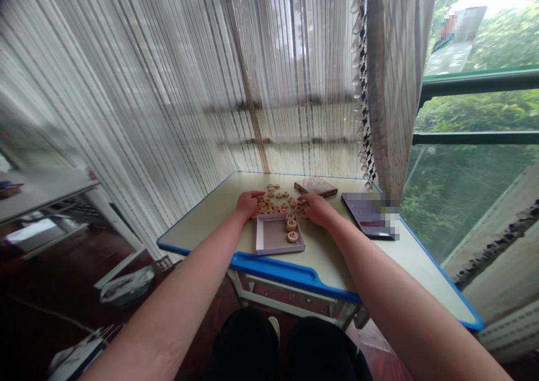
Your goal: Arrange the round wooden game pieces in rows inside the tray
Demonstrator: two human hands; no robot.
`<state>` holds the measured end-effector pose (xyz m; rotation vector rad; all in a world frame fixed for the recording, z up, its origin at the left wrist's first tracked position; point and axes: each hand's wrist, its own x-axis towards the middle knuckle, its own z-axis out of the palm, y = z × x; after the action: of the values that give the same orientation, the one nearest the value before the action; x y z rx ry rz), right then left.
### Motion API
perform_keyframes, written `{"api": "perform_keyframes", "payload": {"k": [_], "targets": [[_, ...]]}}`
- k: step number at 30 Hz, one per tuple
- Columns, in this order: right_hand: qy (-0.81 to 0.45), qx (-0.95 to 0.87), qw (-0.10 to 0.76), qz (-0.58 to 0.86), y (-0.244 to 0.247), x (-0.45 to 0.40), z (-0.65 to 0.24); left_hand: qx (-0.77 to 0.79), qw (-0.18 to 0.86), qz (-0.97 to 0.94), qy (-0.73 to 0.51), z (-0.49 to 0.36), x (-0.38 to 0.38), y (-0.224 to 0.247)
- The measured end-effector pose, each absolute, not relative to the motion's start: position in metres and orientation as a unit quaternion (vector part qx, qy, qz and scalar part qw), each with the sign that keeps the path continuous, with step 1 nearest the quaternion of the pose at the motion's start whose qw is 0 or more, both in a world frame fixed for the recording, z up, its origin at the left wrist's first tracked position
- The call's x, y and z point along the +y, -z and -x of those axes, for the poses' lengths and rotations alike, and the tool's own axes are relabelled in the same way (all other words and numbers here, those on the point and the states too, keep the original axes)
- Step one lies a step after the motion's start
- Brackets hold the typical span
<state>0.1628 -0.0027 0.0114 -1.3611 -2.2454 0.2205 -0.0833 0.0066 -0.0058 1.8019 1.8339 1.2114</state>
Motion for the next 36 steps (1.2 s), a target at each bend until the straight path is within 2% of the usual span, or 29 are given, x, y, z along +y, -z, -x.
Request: {"api": "perform_keyframes", "payload": {"k": [14, 25, 30, 33, 36], "targets": [[-0.062, -0.819, 0.244, 0.516, -0.01, 0.002, -0.161, 0.626, 0.146, -0.673, -0.366, 0.079, 0.006, 0.005], [-0.057, -0.833, 0.252, 0.488, -0.008, 0.0, -0.163, 0.592, 0.16, -0.66, -0.435, 0.083, 0.007, 0.007], [-0.016, -0.838, 0.27, 0.474, -0.012, -0.005, -0.162, 0.583, 0.154, -0.652, -0.459, 0.079, 0.002, 0.003], [0.012, -0.841, 0.301, 0.45, -0.017, -0.012, -0.157, 0.541, 0.191, -0.643, -0.507, 0.074, 0.001, -0.001], [0.032, -0.859, 0.318, 0.4, -0.023, -0.023, -0.149, 0.478, 0.275, -0.629, -0.548, 0.067, 0.0, -0.004]]}}
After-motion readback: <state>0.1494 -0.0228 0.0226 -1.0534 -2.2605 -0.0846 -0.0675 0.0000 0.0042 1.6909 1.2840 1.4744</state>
